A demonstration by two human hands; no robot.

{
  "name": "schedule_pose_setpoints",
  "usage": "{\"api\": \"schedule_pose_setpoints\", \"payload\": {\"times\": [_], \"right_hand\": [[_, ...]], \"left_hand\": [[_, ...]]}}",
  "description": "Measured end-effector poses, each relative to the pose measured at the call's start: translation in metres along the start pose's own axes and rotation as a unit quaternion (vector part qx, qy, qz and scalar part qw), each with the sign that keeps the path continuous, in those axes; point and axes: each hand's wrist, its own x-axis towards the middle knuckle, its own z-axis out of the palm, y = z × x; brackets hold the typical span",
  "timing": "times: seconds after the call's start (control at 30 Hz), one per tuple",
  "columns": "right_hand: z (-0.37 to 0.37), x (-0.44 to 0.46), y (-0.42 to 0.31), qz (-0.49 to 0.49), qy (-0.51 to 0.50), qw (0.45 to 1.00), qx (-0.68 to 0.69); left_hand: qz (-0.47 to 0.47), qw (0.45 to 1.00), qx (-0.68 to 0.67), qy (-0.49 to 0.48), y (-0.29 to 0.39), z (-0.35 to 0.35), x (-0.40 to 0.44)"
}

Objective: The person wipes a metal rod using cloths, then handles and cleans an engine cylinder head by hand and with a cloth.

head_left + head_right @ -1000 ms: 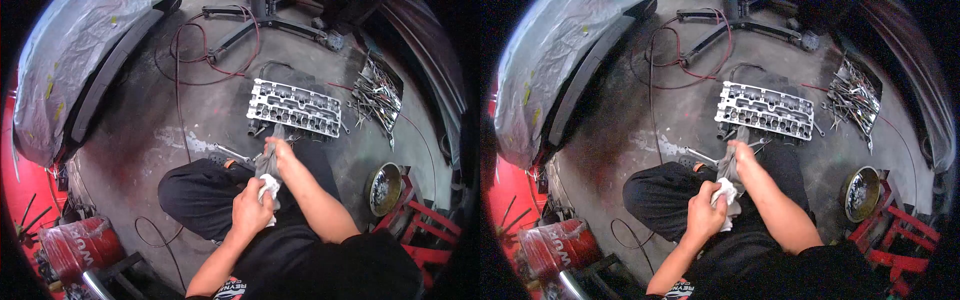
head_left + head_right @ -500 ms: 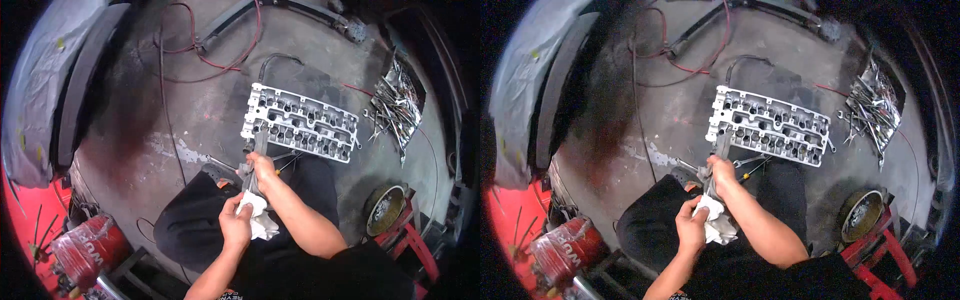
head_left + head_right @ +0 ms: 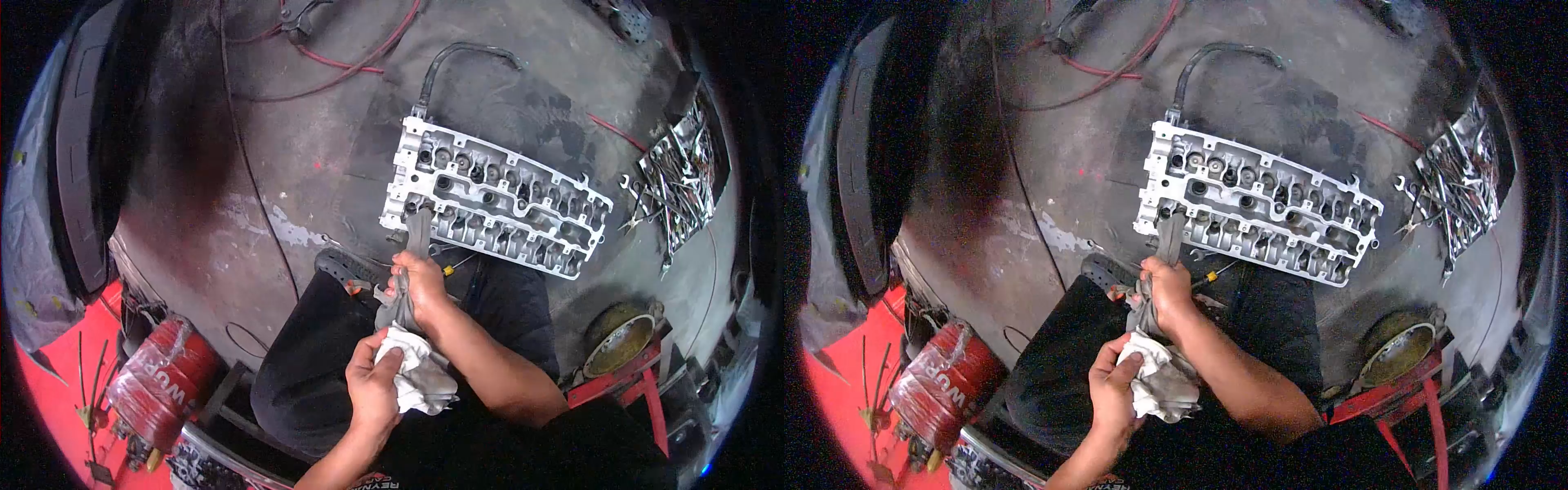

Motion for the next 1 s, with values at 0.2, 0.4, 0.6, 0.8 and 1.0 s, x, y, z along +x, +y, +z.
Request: {"api": "schedule_pose_setpoints", "payload": {"times": [0.2, 0.4, 0.6, 0.8, 1.0], "right_hand": [[0.001, 0.004, -0.019, 0.067, -0.034, 0.996, 0.039], [0.0, 0.001, -0.028, 0.092, -0.086, 0.988, 0.089], [0.001, 0.006, -0.033, 0.098, -0.073, 0.986, 0.116], [0.004, 0.002, -0.042, 0.12, -0.079, 0.981, 0.133], [0.001, 0.003, -0.051, 0.148, -0.08, 0.975, 0.147]], "left_hand": [[0.025, 0.997, 0.073, 0.005, 0.01, 0.02, 0.002], [0.028, 0.987, 0.156, 0.016, 0.022, 0.034, -0.002], [0.035, 0.976, 0.215, 0.031, 0.04, 0.051, -0.003], [0.04, 0.97, 0.231, 0.064, 0.045, 0.062, 0.002], [0.135, 0.922, 0.361, -0.044, 0.042, 0.057, 0.005]]}}
